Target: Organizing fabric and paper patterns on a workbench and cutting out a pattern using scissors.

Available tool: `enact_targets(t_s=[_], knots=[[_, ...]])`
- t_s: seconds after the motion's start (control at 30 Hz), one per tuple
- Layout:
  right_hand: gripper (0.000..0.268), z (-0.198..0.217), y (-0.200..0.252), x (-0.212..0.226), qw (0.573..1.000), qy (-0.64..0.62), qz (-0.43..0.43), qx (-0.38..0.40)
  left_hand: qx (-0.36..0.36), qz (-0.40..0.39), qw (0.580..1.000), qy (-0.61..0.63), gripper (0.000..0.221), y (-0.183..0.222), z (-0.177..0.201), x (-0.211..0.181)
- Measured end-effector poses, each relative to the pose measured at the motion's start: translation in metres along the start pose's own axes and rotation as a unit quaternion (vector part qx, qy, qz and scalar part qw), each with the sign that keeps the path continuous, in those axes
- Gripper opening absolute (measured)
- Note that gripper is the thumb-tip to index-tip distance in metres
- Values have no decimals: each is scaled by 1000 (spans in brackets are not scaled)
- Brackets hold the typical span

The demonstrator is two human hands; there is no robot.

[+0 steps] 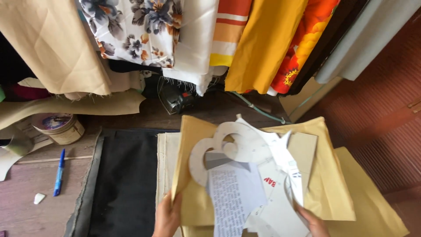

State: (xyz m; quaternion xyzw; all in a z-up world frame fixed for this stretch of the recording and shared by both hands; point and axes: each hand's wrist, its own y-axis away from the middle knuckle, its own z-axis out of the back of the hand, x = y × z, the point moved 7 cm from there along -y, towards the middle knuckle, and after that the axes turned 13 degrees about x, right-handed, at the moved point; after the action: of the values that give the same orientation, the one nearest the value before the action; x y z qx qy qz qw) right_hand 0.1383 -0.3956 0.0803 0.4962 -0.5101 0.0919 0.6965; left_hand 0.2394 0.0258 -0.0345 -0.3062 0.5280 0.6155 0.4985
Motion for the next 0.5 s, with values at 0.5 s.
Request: enact_targets(t_s=[0.5], knots=[[22, 154, -237, -79, 995, -95, -30, 23, -35, -81, 985, -149, 66, 18, -15, 24]])
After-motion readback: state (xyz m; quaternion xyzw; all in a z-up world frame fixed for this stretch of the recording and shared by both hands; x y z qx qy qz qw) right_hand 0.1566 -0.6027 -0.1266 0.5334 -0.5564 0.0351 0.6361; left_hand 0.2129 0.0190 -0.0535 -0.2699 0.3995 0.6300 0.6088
